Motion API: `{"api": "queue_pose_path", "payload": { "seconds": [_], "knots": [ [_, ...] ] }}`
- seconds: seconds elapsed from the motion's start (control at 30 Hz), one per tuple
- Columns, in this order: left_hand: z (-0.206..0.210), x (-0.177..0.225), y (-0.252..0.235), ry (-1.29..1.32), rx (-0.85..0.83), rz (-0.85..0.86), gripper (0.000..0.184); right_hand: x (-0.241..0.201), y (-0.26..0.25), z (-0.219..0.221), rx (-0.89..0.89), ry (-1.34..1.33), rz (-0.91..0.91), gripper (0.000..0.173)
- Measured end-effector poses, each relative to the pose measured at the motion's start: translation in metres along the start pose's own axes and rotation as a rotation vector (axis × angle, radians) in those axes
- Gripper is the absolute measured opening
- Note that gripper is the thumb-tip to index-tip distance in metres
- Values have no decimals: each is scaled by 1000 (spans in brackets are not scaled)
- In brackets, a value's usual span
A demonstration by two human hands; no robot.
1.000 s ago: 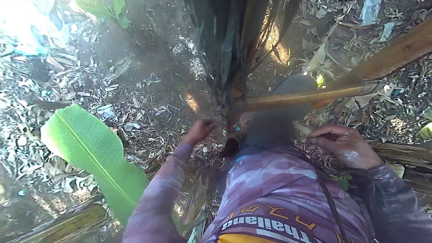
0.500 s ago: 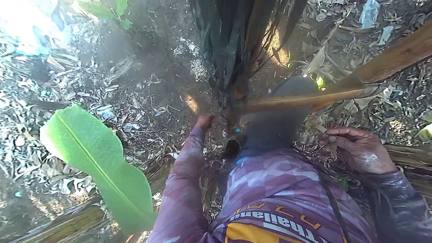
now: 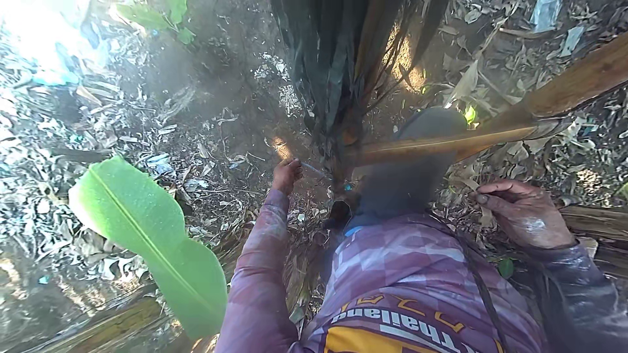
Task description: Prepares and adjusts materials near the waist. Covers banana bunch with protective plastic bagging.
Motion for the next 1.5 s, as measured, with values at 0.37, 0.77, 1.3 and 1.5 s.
{"api": "queue_pose_path", "payload": {
  "seconds": [0.37,0.77,1.3,1.5],
  "knots": [
    [-18,17,1,-11,32,51,12,6,-1,0,9,-60,54,24],
    [-154,170,41,104,398,595,7,5,3,-6,64,-84,6,22],
    [106,85,235,-390,-549,988,16,-69,17,44,122,-83,-210,34],
    [198,63,269,-160,-885,841,10,-81,15,58,62,-122,-273,35]
  ]
}}
Point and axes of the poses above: each hand's wrist, its own y-axis away from the middle knuckle, its own z-axis out of the palm, x = y × z, the point moved 7 cm from there along -y, towards the middle knuckle, and after that the axes turned 6 degrees about y, right-handed, at the moved point
